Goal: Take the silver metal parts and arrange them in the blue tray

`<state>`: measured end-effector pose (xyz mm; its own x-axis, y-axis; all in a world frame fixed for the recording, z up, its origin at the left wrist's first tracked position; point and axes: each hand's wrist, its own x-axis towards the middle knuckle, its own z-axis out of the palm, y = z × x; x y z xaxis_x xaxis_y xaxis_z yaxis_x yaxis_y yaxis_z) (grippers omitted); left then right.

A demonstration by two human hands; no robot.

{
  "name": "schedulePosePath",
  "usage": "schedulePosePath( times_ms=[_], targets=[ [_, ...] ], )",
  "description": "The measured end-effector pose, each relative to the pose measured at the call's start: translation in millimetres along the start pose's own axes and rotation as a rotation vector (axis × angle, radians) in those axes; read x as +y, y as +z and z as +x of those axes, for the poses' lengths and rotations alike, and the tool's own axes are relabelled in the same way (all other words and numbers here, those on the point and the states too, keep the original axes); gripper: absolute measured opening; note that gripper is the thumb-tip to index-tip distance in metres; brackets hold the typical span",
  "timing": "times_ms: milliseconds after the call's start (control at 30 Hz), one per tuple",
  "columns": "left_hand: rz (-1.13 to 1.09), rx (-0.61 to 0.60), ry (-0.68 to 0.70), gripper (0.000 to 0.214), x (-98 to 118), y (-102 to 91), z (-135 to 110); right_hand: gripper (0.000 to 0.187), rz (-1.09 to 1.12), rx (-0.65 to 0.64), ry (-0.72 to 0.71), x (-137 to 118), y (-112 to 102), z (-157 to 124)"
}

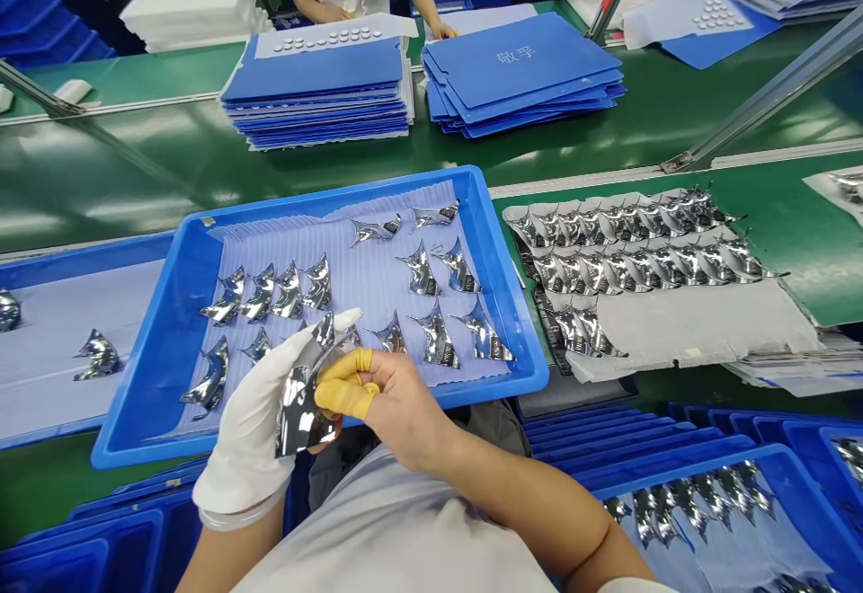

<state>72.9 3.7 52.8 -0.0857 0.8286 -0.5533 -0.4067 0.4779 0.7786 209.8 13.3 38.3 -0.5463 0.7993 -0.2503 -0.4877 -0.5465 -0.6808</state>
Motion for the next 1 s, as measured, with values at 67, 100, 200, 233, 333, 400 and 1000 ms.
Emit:
schedulePosePath(
  times_ms=[67,100,200,233,333,400,1000],
  targets=[
    [-0.012,-0.024,-0.023,0.048,-1,2.1,1,0.029,-0.012,-0.014,0.020,-1,2,0],
    [-0.016,-0.029,-0.028,0.047,-2,3.1,1,0.030,-0.003,-0.022,0.035,-1,4,0],
    [-0.037,-0.043,-0.051,0.045,-5,3.8,3,0.032,0.038,-0.028,0.062,-2,7,-1],
    [-0.048,-0.050,-0.062,0.046,-7,3.1,3,0.032,0.043,-0.029,0.066,-3,7,-1],
    [-0.097,-0.079,-0.095,0.047,-10,-1.2,2,0.030,0.022,-0.024,0.051,-4,5,-2],
    [-0.120,-0.060,-0.059,0.046,-11,-4.7,-1,0.030,0.005,-0.026,0.035,-4,1,-1],
    [0.178,0.055,0.526,0.031,-5,-18.4,-21,0.024,-0.222,-0.123,-0.152,12,-30,11]
  ],
)
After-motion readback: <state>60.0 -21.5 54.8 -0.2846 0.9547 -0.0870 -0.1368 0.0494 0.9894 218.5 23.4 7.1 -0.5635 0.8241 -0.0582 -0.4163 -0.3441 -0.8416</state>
